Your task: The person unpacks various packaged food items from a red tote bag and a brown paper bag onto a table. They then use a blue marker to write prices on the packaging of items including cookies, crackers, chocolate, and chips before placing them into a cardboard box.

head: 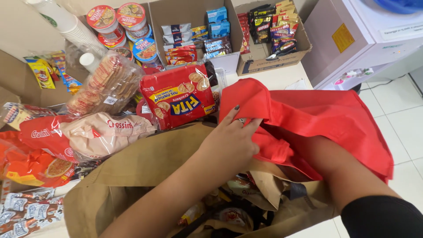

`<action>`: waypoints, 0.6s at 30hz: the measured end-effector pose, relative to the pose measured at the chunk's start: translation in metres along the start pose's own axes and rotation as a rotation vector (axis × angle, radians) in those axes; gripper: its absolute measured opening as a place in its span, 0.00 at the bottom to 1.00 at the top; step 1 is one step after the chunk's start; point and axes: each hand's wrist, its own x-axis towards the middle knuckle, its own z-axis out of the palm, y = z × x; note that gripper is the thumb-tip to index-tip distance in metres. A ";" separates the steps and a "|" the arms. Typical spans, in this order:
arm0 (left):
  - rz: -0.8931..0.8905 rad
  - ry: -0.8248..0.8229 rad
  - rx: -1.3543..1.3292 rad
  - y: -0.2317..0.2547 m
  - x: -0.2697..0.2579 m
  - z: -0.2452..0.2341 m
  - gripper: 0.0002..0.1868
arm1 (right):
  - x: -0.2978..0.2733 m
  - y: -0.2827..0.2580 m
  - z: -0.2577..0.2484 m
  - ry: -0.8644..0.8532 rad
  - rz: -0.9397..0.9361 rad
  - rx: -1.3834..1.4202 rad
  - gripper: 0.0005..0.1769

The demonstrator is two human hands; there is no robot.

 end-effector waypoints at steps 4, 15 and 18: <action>-0.020 0.059 0.044 -0.012 -0.005 -0.001 0.09 | 0.016 0.027 -0.019 0.093 0.011 -0.012 0.40; -0.053 0.034 0.055 -0.033 -0.002 0.004 0.11 | -0.009 0.097 -0.031 0.177 -0.022 -0.173 0.44; -0.057 0.061 0.056 -0.038 0.003 0.006 0.11 | -0.001 0.107 -0.017 0.279 0.006 0.002 0.37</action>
